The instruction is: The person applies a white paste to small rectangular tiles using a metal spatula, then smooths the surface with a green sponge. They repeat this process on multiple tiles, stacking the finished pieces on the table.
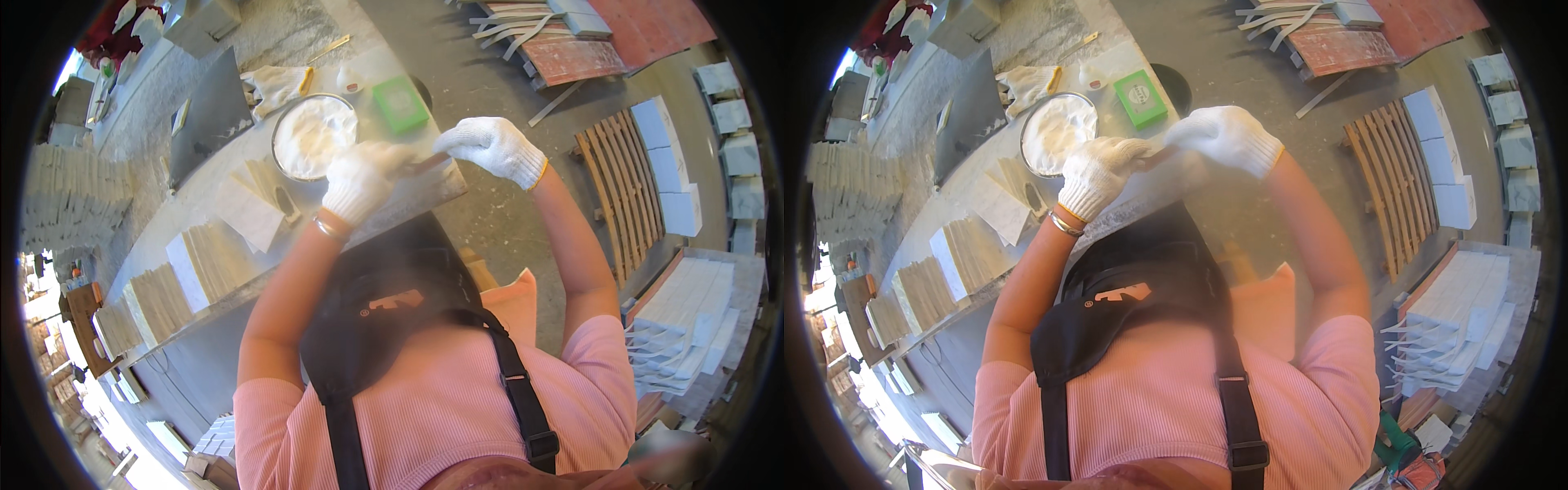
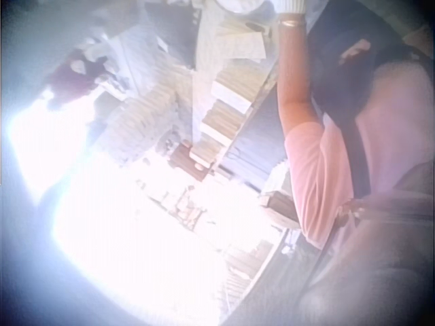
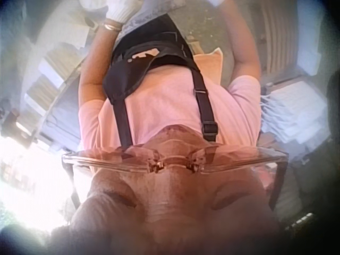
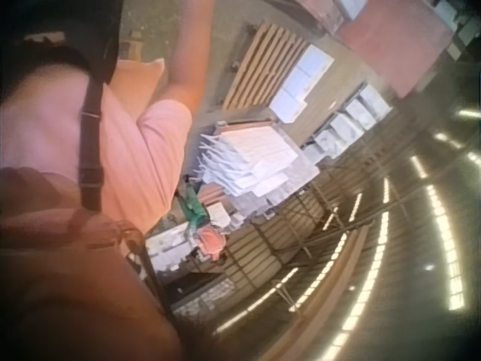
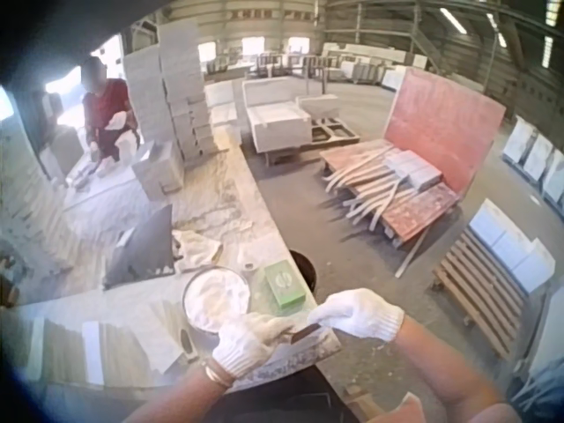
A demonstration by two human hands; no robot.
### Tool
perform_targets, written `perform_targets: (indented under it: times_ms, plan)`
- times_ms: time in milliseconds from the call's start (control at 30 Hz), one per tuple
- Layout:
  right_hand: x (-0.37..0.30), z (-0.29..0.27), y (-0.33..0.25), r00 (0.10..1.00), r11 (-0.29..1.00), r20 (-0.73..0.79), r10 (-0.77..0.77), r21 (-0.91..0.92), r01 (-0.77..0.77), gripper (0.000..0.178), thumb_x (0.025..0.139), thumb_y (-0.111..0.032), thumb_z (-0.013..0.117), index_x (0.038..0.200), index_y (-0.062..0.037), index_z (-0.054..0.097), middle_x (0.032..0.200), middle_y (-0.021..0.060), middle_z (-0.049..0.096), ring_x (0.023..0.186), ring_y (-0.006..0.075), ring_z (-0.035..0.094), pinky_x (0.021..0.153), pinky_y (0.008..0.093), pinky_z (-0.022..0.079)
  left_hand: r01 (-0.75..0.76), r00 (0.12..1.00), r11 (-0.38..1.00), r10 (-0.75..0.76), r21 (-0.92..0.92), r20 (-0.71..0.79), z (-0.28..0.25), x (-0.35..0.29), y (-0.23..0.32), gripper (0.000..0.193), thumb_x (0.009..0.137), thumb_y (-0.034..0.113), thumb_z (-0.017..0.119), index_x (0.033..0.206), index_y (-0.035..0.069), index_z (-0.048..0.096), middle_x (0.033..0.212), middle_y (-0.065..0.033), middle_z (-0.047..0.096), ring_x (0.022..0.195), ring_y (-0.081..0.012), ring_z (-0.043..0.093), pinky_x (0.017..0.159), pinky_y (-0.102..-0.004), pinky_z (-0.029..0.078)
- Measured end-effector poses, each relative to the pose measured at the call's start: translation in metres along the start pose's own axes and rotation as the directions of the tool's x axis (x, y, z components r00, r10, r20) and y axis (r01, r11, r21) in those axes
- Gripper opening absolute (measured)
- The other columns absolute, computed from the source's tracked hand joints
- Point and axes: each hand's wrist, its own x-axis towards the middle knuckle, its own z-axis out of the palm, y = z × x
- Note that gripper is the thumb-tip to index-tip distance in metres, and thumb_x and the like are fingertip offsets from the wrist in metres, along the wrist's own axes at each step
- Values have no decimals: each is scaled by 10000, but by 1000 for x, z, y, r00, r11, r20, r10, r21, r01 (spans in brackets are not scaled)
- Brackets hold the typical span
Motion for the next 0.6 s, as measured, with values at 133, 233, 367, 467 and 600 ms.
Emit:
perform_targets:
  times_ms: [133, 233, 367, 467, 600]
  plan:
    - [-11, 3, 3, 994, 989, -65, -89, -124, 81, 233, 930, -65, 733, 1156, -82, 787, 1070, 108, 773, 954, 249, 729, 875, 334, 575, -17, 999, 999, 16, -43, -38, 4, -1, -5, 188, 856, 218, 758, 1032, 157, 781, 878, -104, 751, 812, -316, 714, 700, -426, 554]
    - [-21, 17, -2, 977, 986, -200, -71, -164, 38, 237, 938, -63, 730, 1170, -67, 776, 1097, 116, 778, 978, 245, 744, 880, 333, 579, -15, 999, 999, 13, -39, -44, 4, -1, -5, 196, 851, 231, 769, 1031, 153, 775, 874, -107, 749, 805, -316, 714, 695, -428, 554]
    - [-36, 45, -15, 905, 993, -425, 35, -91, -81, 222, 948, -43, 725, 1167, -42, 763, 1116, 119, 782, 995, 205, 755, 874, 311, 580, -5, 999, 1000, 5, -3, -52, 3, 0, -3, 204, 842, 237, 778, 1023, 143, 767, 877, -113, 751, 803, -321, 717, 687, -431, 556]
    - [-37, 69, -22, 837, 992, -536, 112, 15, -123, 224, 955, -30, 713, 1175, -38, 753, 1082, 108, 783, 940, 162, 744, 847, 287, 576, 51, 998, 998, -52, -24, -20, 5, 1, -3, 209, 845, 248, 783, 1020, 137, 763, 882, -119, 750, 815, -329, 722, 686, -436, 557]
    - [-41, 86, -27, 792, 993, -600, 115, 53, -104, 233, 982, -14, 681, 1207, -40, 738, 1010, 54, 761, 835, 95, 678, 773, 258, 562, 55, 998, 998, -55, -22, -12, 8, 1, -6, 207, 859, 261, 780, 1026, 138, 764, 896, -122, 753, 823, -334, 725, 694, -437, 561]
